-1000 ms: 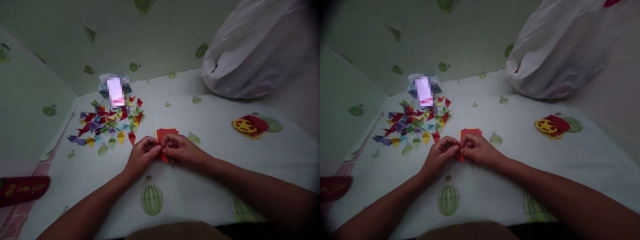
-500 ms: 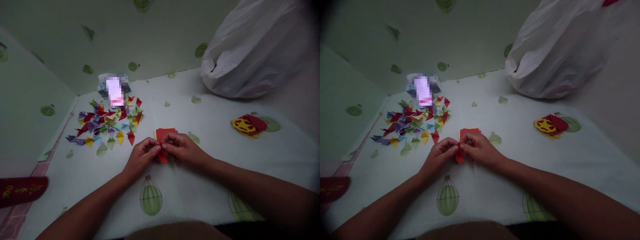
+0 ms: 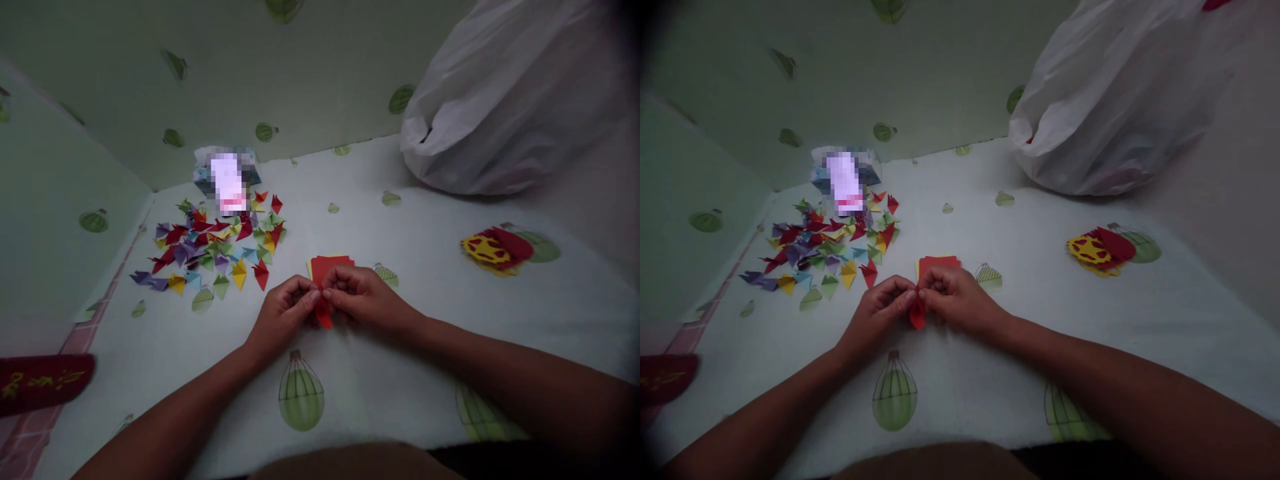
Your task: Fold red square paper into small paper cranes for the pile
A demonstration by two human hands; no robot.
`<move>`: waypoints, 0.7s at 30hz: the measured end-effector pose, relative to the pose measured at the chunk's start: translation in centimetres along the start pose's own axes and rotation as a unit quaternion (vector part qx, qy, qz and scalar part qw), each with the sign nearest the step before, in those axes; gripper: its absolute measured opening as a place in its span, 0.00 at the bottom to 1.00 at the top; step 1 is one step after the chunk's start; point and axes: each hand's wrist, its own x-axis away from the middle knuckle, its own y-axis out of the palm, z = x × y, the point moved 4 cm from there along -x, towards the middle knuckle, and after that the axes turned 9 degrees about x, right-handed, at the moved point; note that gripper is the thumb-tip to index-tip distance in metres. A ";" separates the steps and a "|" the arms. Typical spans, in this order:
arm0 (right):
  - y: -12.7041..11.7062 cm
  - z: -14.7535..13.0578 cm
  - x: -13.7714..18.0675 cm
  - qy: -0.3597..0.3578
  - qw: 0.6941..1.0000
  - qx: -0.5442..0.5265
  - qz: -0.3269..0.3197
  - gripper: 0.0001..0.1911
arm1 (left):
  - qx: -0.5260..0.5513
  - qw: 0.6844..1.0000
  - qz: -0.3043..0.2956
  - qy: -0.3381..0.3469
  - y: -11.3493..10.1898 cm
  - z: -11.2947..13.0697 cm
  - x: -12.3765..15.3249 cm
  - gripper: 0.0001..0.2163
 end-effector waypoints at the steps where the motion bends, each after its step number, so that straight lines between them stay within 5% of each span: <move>1: 0.0 0.0 0.0 0.004 1.000 -0.002 -0.001 0.07 | -0.005 1.000 0.001 0.003 0.0 0.0 0.0 0.08; 21: 0.2 -0.1 0.0 0.032 0.999 -0.026 -0.033 0.08 | -0.043 0.999 -0.004 -0.026 0.1 0.0 -0.2 0.10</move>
